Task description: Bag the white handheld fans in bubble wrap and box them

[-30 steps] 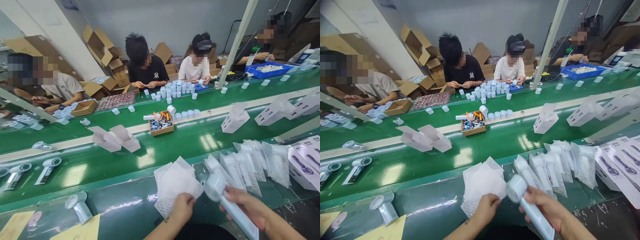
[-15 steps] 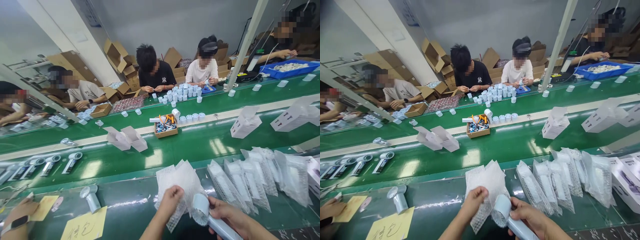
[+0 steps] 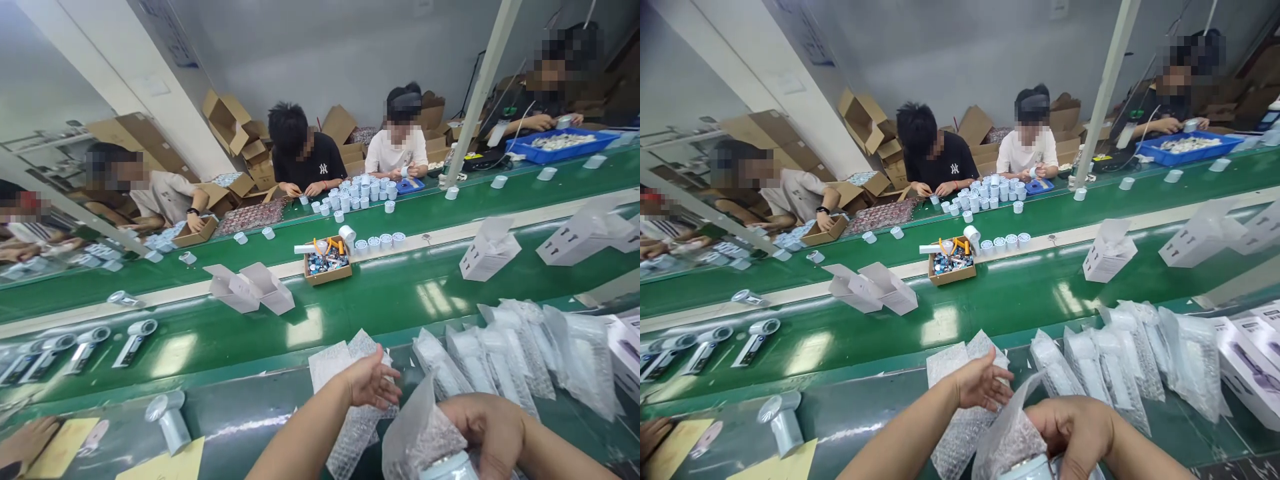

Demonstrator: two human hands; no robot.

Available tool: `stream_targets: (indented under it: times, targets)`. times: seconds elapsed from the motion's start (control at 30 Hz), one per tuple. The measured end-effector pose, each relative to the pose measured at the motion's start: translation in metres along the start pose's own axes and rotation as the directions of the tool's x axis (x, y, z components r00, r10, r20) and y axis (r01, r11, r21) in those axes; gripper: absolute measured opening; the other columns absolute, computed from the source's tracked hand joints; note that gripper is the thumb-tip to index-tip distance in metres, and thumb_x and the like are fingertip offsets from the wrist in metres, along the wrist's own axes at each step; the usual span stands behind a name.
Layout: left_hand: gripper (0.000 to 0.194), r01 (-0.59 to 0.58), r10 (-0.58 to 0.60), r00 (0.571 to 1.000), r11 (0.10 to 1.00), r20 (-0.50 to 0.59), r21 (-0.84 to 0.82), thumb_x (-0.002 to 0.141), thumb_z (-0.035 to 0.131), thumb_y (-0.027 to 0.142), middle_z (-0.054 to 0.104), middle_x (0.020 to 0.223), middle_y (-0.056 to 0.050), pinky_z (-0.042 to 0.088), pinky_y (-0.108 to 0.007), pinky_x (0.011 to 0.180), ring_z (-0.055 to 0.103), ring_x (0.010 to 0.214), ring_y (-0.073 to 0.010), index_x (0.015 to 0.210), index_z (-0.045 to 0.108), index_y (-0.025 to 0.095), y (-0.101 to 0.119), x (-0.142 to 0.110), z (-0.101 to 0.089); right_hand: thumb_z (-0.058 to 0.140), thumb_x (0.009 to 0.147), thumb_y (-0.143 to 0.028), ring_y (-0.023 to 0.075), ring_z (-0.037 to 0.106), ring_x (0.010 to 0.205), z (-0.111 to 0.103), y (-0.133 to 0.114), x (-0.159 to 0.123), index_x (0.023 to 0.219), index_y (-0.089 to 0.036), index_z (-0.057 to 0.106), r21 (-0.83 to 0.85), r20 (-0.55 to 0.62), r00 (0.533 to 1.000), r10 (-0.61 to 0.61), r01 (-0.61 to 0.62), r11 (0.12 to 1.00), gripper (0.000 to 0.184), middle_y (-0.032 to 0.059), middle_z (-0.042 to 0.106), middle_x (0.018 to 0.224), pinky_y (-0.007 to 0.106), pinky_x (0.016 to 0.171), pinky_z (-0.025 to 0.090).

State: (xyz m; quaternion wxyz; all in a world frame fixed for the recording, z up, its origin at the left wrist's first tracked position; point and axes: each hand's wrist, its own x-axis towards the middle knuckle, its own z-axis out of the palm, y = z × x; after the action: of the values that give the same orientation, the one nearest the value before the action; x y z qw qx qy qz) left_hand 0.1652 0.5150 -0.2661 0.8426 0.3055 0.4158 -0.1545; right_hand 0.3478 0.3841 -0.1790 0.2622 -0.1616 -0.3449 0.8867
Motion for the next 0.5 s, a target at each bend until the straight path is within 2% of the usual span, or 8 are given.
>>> stream_targets:
  times: [0.1, 0.2, 0.27, 0.37, 0.43, 0.5]
  targets:
    - [0.072, -0.017, 0.039, 0.988, 0.989, 0.150, -0.145, 0.068, 0.054, 0.078, 0.065, 0.070, -0.009, 0.041, -0.035, 0.076, 0.059, 0.066, -0.0209, 0.085, 0.068, 0.010, -0.021, 0.003, 0.023, 0.095, 0.031, -0.032, 0.0140, 0.062, 0.059, -0.011, 0.002, 0.008, 0.081, -0.004, 0.071, -0.011, 0.148, 0.989, -0.031, 0.033, 0.999, 0.062, 0.0037, 0.066, 0.067, 0.019, 0.061, 0.050]
    - [0.040, -0.137, 0.183, 0.975, 0.942, 0.127, -0.306, 0.053, 0.079, 0.045, 0.066, 0.063, -0.009, 0.043, -0.033, 0.071, 0.060, 0.062, -0.0207, 0.068, 0.069, 0.009, -0.040, -0.013, 0.035, 0.094, 0.027, -0.037, 0.0111, 0.055, 0.043, -0.021, 0.015, 0.009, 0.073, -0.006, 0.069, 0.001, 0.208, 0.977, -0.054, 0.055, 0.998, 0.061, 0.0018, 0.064, 0.060, 0.019, 0.046, 0.047]
    - [0.027, -0.260, 0.292, 0.956, 0.889, 0.030, -0.376, 0.042, 0.080, 0.025, 0.063, 0.055, -0.004, 0.043, -0.028, 0.063, 0.057, 0.054, -0.0165, 0.062, 0.068, 0.011, -0.044, -0.031, 0.032, 0.094, 0.027, -0.036, 0.0093, 0.052, 0.039, -0.024, 0.023, 0.005, 0.074, -0.006, 0.069, 0.026, 0.177, 0.981, -0.073, 0.070, 0.997, 0.061, 0.0001, 0.063, 0.058, 0.019, 0.043, 0.045]
    - [0.022, -0.456, 0.414, 0.890, 0.788, -0.191, -0.414, 0.041, 0.078, 0.018, 0.060, 0.050, 0.001, 0.039, -0.022, 0.054, 0.051, 0.047, -0.0100, 0.060, 0.069, 0.012, -0.034, -0.065, 0.016, 0.094, 0.031, -0.029, 0.0097, 0.055, 0.043, -0.021, 0.023, -0.009, 0.081, -0.004, 0.070, 0.076, 0.098, 0.991, -0.089, 0.081, 0.994, 0.060, 0.0019, 0.065, 0.063, 0.017, 0.045, 0.046]
    - [0.022, -0.539, 0.455, 0.838, 0.774, -0.300, -0.332, 0.043, 0.080, 0.018, 0.060, 0.051, 0.000, 0.037, -0.021, 0.051, 0.050, 0.046, -0.0087, 0.060, 0.069, 0.011, -0.017, -0.091, 0.002, 0.094, 0.038, -0.026, 0.0123, 0.063, 0.057, -0.016, 0.018, -0.025, 0.096, -0.005, 0.070, 0.093, -0.007, 0.996, -0.089, 0.089, 0.992, 0.066, 0.0048, 0.069, 0.076, 0.017, 0.054, 0.048]
    - [0.022, -0.602, 0.505, 0.768, 0.780, -0.392, -0.174, 0.046, 0.082, 0.022, 0.059, 0.050, 0.000, 0.035, -0.020, 0.050, 0.047, 0.045, -0.0079, 0.059, 0.067, 0.011, 0.002, -0.117, -0.008, 0.090, 0.052, -0.028, 0.0154, 0.067, 0.072, -0.011, 0.011, -0.041, 0.117, -0.013, 0.064, 0.083, -0.182, 0.981, -0.070, 0.086, 0.993, 0.072, 0.0068, 0.069, 0.095, 0.019, 0.061, 0.050]
